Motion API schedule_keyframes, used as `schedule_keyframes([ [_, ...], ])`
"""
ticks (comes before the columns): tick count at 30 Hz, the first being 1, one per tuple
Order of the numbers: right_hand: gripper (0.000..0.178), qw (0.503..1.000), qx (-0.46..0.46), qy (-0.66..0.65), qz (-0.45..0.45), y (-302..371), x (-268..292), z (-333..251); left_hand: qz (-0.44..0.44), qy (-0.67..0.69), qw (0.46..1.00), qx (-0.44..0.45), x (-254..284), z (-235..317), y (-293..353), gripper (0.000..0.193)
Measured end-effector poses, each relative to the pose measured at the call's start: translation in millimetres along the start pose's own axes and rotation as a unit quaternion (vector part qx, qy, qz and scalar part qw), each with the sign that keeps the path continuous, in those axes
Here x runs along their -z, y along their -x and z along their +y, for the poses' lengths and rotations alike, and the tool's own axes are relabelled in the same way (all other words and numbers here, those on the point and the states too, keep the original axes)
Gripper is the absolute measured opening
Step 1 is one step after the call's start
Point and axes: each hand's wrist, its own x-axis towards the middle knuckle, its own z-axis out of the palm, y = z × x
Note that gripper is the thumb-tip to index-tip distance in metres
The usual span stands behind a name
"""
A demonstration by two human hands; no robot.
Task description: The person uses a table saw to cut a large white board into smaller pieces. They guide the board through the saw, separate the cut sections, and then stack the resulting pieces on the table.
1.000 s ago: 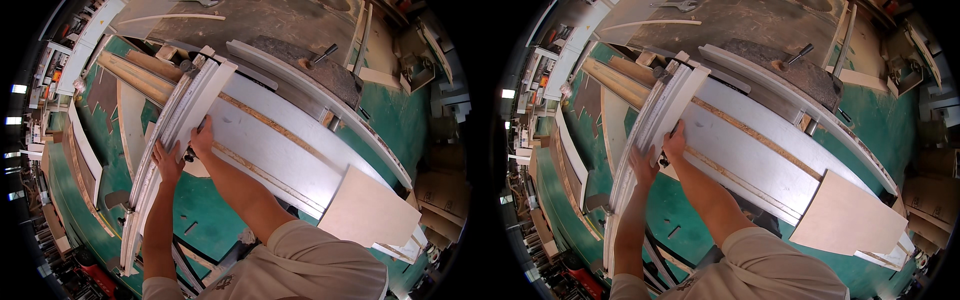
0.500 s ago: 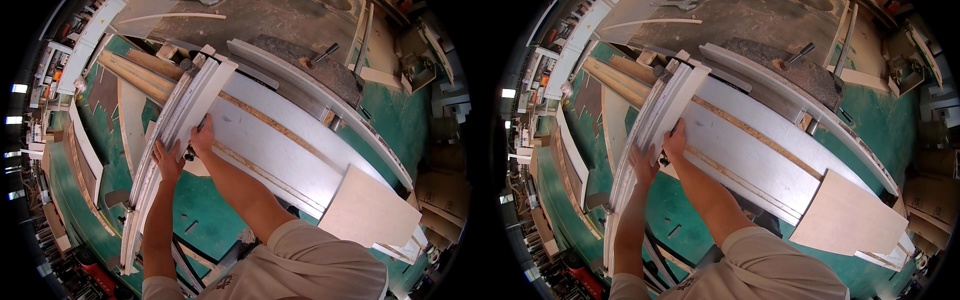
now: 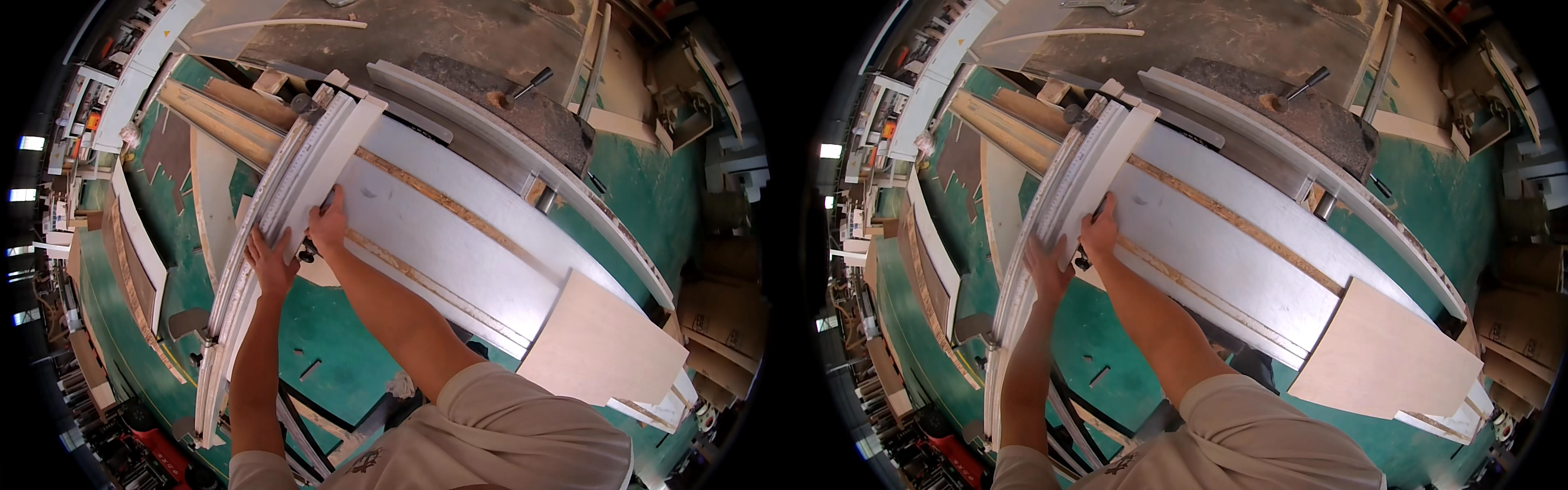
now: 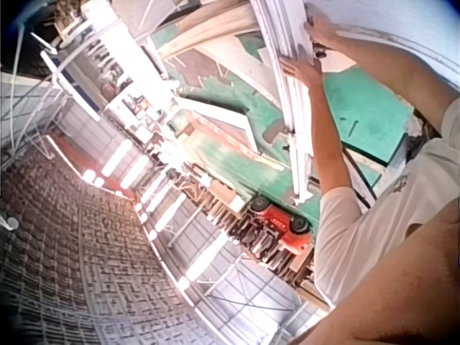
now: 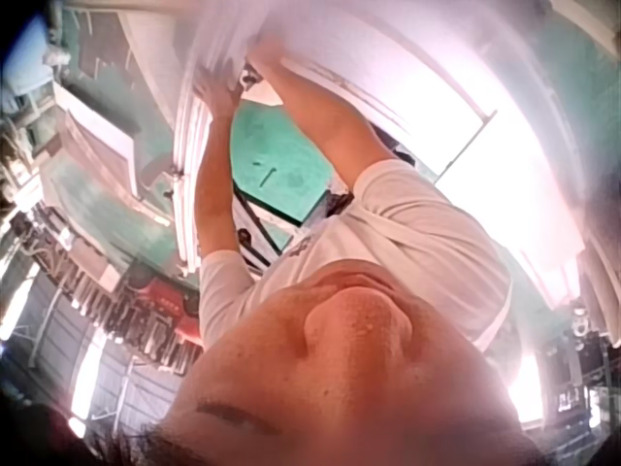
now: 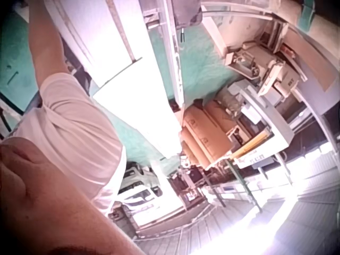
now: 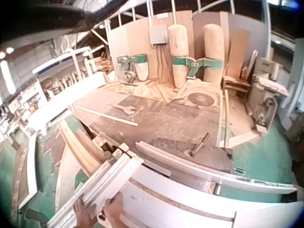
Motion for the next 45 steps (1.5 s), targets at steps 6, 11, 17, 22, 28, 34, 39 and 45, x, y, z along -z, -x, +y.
schedule_keyframes([
  [6, 0.074, 1.000, -0.014, 0.013, -0.002, 2, 3, -2, 0.008, 0.002, 1.000, -0.008, -1, -1, 3, 0.082],
  [11, 0.073, 1.000, -0.003, 0.008, -0.007, 2, 8, -2, 0.016, 0.008, 0.999, -0.027, -1, -1, 3, 0.080],
  [17, 0.074, 1.000, 0.000, -0.006, -0.010, 5, 9, -1, 0.019, 0.003, 0.999, -0.036, -4, -5, 6, 0.081],
  [22, 0.075, 1.000, -0.003, -0.004, -0.015, 4, 8, -1, 0.014, -0.011, 0.999, -0.031, -5, -6, 5, 0.083],
  [28, 0.075, 1.000, -0.019, 0.007, -0.023, 0, 7, 0, -0.003, -0.004, 1.000, -0.014, -6, -5, 2, 0.083],
  [34, 0.069, 1.000, 0.002, 0.008, -0.017, -3, 1, 12, 0.003, 0.006, 1.000, -0.015, -6, -7, 4, 0.081],
  [39, 0.070, 0.996, 0.074, 0.048, 0.017, -18, -5, 34, -0.002, -0.004, 1.000, -0.025, -7, -4, -5, 0.079],
  [45, 0.075, 0.994, 0.088, 0.065, 0.030, -21, -12, 42, 0.007, -0.005, 0.999, -0.031, -12, -10, -5, 0.078],
])
